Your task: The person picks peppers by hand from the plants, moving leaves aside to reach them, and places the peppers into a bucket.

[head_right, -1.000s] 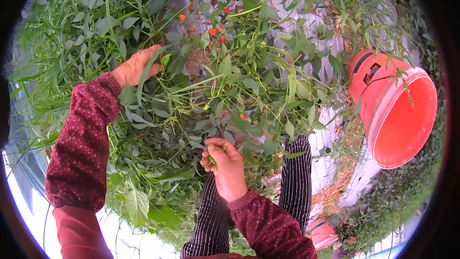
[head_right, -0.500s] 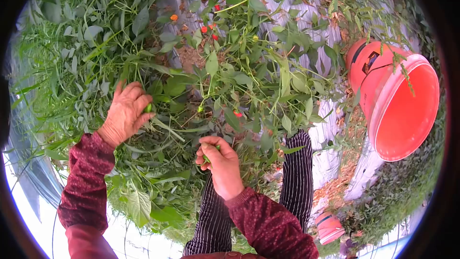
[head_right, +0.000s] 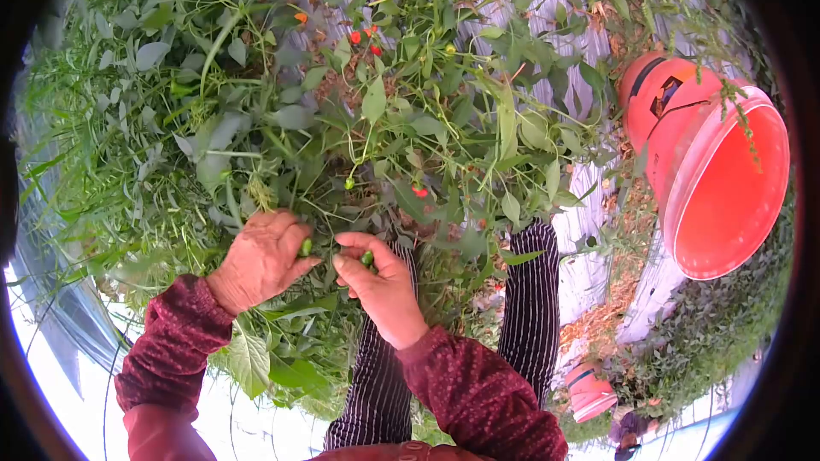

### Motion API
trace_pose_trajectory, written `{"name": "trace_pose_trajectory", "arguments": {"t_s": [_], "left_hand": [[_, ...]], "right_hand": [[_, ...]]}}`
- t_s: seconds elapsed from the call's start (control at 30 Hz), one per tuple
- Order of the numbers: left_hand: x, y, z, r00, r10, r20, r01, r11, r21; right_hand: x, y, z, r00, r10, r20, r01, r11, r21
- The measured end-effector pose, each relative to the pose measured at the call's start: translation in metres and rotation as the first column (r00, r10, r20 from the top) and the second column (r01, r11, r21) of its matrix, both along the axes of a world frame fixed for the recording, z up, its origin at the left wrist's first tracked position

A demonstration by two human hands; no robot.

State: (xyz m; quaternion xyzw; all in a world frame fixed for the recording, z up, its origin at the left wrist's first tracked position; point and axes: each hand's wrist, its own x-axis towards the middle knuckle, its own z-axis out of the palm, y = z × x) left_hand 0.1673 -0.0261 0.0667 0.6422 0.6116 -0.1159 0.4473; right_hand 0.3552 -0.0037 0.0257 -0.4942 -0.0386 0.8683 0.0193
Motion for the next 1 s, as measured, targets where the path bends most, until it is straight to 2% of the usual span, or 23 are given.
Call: {"name": "trace_pose_trajectory", "arguments": {"t_s": [0.03, 0.1, 0.13, 0.17, 0.23, 0.27, 0.3, 0.4, 0.43, 0.5, 0.53, 0.6, 0.7, 0.77, 0.83, 0.87, 0.93, 1.0], "left_hand": [[0.006, -0.002, -0.003, 1.000, 0.004, 0.001, -0.004, 1.000, -0.008], [0.016, -0.006, -0.015, 0.997, 0.035, 0.068, -0.043, 0.991, 0.123], [0.022, -0.012, -0.020, 0.996, 0.051, 0.078, -0.061, 0.988, 0.138], [0.025, -0.014, -0.022, 0.995, 0.049, 0.082, -0.060, 0.989, 0.138], [0.032, -0.017, -0.023, 0.972, 0.163, 0.167, -0.186, 0.973, 0.136], [0.035, -0.018, -0.020, 0.949, 0.267, 0.170, -0.280, 0.958, 0.061], [0.034, -0.020, -0.022, 0.947, 0.270, 0.173, -0.283, 0.958, 0.056], [0.025, -0.032, -0.025, 0.874, 0.433, 0.218, -0.433, 0.900, -0.054], [0.024, -0.029, -0.026, 0.874, 0.434, 0.220, -0.433, 0.900, -0.055], [0.020, -0.019, -0.029, 0.975, 0.222, 0.016, -0.222, 0.965, 0.142], [0.018, -0.024, -0.037, 0.974, 0.223, -0.042, -0.216, 0.969, 0.120], [0.016, -0.028, -0.048, 0.968, 0.248, -0.031, -0.242, 0.963, 0.121], [0.020, -0.034, -0.050, 0.962, 0.274, 0.003, -0.274, 0.959, 0.080], [0.025, -0.038, -0.050, 0.975, 0.209, 0.071, -0.219, 0.958, 0.187], [0.027, -0.037, -0.051, 0.963, 0.252, 0.096, -0.265, 0.949, 0.170], [0.027, -0.037, -0.051, 0.957, 0.275, 0.094, -0.287, 0.945, 0.155], [0.027, -0.038, -0.052, 0.950, 0.299, 0.092, -0.309, 0.942, 0.132], [0.027, -0.044, -0.061, 0.880, 0.417, 0.228, -0.459, 0.870, 0.178]], "right_hand": [[-0.001, -0.002, 0.001, 1.000, 0.004, 0.001, -0.004, 1.000, -0.008], [-0.004, -0.003, 0.002, 0.996, -0.059, -0.069, 0.059, 0.998, -0.009], [-0.003, -0.008, -0.003, 0.997, 0.020, -0.071, -0.018, 0.999, 0.038], [-0.003, -0.011, -0.006, 0.998, 0.019, -0.067, -0.016, 0.999, 0.038], [-0.004, -0.015, -0.008, 0.999, -0.019, -0.034, 0.020, 0.999, 0.032], [-0.002, -0.016, -0.010, 0.999, -0.016, -0.029, 0.017, 0.999, 0.028], [0.000, -0.017, -0.013, 0.999, 0.004, -0.036, -0.003, 1.000, 0.011], [0.000, -0.018, -0.015, 1.000, -0.001, 0.003, 0.001, 1.000, -0.020], [-0.001, -0.017, -0.017, 0.999, -0.027, 0.044, 0.028, 0.999, -0.028], [-0.001, -0.021, -0.020, 0.996, -0.047, 0.070, 0.049, 0.998, -0.033], [-0.001, -0.021, -0.020, 0.999, -0.006, 0.045, 0.005, 1.000, 0.022], [0.000, -0.020, -0.021, 0.999, 0.040, 0.030, -0.042, 0.996, 0.081], [-0.003, -0.016, -0.018, 0.999, -0.037, 0.029, 0.036, 0.998, 0.047], [-0.003, -0.022, -0.018, 0.998, -0.069, 0.010, 0.068, 0.997, 0.036], [-0.009, -0.025, -0.018, 0.987, -0.150, -0.052, 0.154, 0.985, 0.081], [-0.011, -0.025, -0.019, 0.987, -0.150, -0.053, 0.154, 0.985, 0.082], [-0.013, -0.026, -0.021, 0.999, -0.045, -0.011, 0.046, 0.967, 0.251], [-0.013, -0.022, -0.021, 1.000, -0.010, 0.000, 0.010, 0.970, 0.243]]}}
